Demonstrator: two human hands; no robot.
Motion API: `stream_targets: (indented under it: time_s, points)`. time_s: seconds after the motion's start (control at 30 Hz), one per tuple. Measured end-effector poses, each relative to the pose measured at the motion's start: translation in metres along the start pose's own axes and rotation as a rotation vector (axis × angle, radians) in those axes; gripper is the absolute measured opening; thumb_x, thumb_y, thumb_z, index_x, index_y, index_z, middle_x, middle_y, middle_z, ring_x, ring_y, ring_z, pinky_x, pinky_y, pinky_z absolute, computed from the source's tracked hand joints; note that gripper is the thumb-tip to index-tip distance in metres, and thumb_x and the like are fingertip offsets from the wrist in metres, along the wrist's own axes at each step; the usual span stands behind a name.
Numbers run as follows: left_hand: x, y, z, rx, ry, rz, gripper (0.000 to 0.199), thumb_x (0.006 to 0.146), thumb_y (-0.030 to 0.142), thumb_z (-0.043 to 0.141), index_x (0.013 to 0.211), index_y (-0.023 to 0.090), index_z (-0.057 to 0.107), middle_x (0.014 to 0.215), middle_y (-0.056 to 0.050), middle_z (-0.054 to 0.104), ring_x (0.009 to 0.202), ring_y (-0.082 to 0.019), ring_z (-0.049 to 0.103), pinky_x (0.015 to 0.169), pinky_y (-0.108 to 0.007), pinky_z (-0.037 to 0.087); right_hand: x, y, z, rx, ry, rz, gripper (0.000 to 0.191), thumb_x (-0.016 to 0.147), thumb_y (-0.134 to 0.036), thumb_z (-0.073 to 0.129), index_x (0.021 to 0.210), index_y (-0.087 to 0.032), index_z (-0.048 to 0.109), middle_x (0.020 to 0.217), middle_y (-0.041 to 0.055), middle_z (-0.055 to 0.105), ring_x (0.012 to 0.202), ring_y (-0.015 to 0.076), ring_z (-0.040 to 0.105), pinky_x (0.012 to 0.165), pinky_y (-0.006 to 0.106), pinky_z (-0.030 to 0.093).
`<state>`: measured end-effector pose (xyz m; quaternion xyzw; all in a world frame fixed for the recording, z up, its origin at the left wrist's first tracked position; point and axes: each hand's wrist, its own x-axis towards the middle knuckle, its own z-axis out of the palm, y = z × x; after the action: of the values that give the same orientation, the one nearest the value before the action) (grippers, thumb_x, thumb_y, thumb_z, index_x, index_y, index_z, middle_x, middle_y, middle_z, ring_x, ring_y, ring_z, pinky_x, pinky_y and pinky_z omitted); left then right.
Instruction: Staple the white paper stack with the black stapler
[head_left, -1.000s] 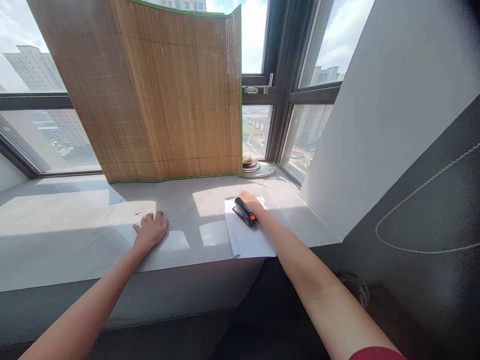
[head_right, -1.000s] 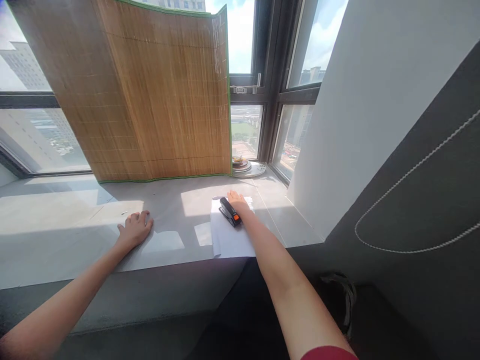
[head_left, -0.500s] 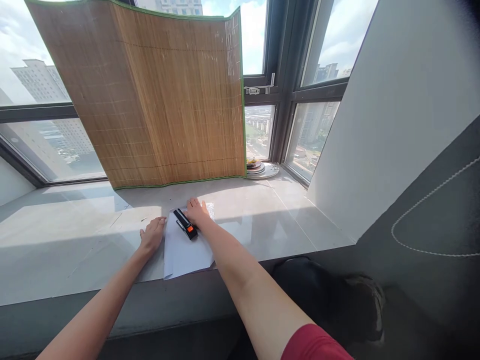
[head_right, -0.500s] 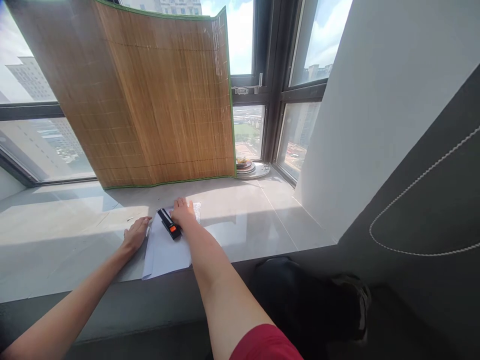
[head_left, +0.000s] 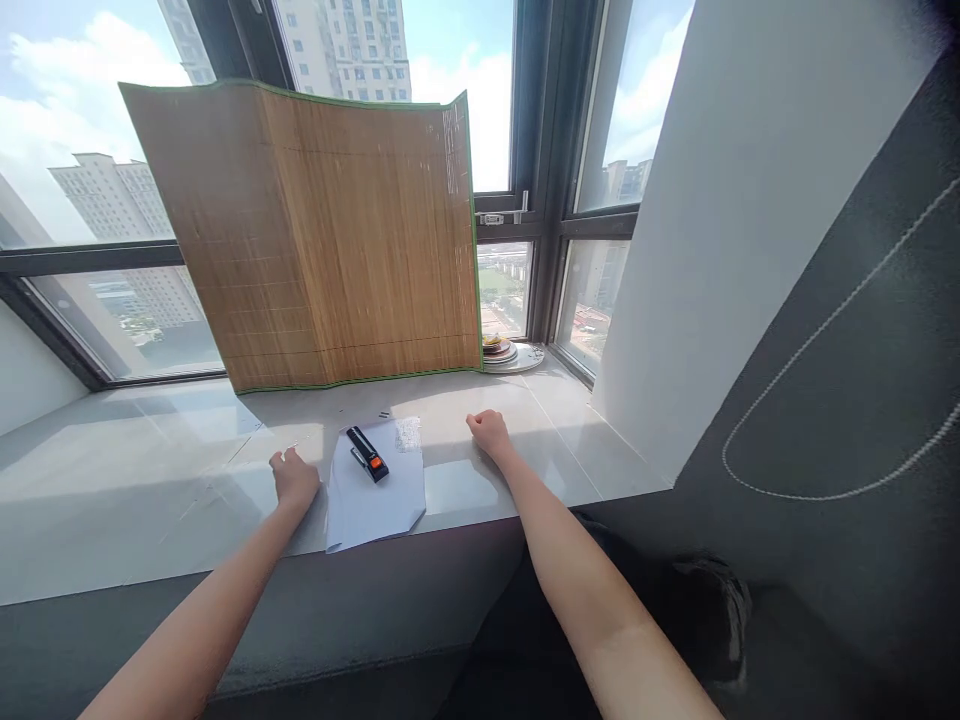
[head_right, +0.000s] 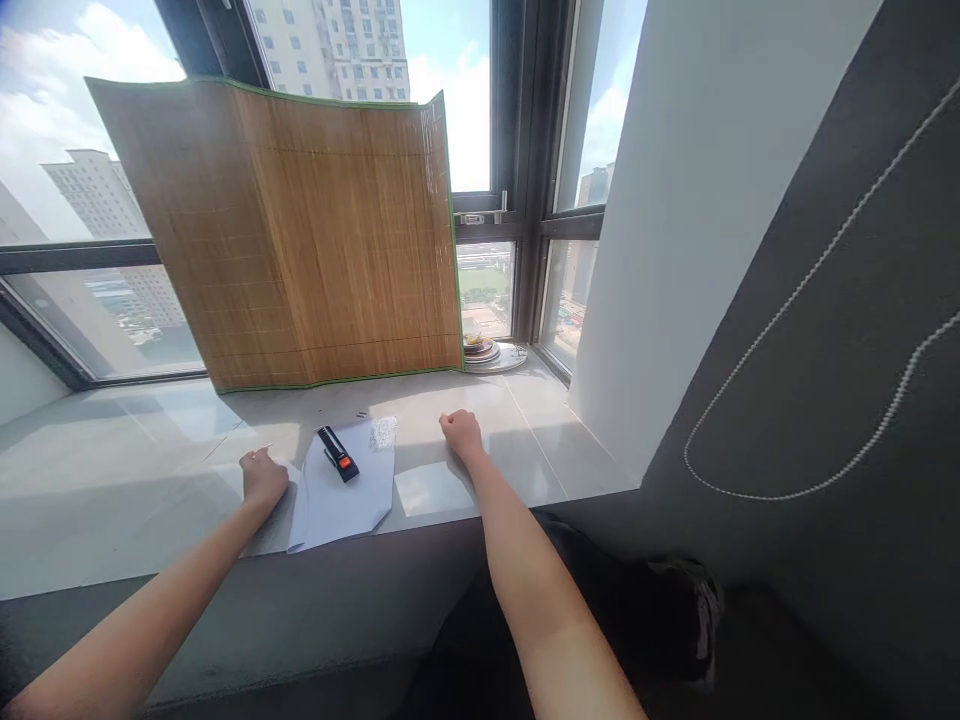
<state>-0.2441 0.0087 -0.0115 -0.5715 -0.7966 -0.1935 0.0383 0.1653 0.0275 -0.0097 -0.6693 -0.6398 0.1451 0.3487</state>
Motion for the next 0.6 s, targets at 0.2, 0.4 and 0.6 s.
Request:
stream_targets:
  time_s: [0.2, 0.4, 0.6]
  points:
    - [-0.004, 0.007, 0.0, 0.085, -0.027, -0.029, 0.041, 0.096, 0.013, 0.033, 0.122, 0.001, 0.063, 0.131, -0.031, 0.06, 0.131, -0.041, 0.055, 0.109, -0.053, 0.04, -0.017, -0.004, -0.002, 0.184, -0.038, 0.008, 0.048, 0.088, -0.027, 0.055, 0.044, -0.024, 0.035, 0.049, -0.0032, 0.026, 0.052, 0.0127, 0.026, 0.055, 0.03, 0.019]
    - [-0.003, 0.008, 0.004, 0.065, 0.006, -0.064, 0.045, 0.097, 0.015, 0.029, 0.127, 0.002, 0.059, 0.135, -0.032, 0.058, 0.134, -0.043, 0.051, 0.111, -0.057, 0.038, -0.017, 0.004, -0.014, 0.473, -0.181, 0.026, 0.046, 0.088, -0.035, 0.046, 0.055, -0.026, 0.015, 0.055, -0.0064, 0.012, 0.056, 0.0103, 0.011, 0.055, 0.029, 0.014]
    - [-0.007, 0.015, 0.0, -0.043, 0.008, -0.112, 0.047, 0.09, 0.014, 0.035, 0.129, 0.007, 0.059, 0.142, -0.034, 0.054, 0.143, -0.045, 0.043, 0.114, -0.076, 0.027, -0.017, 0.011, -0.022, 0.496, -0.387, -0.007, 0.046, 0.077, -0.041, 0.06, 0.053, -0.025, 0.023, 0.052, -0.0081, 0.016, 0.054, 0.0085, 0.012, 0.054, 0.028, 0.011]
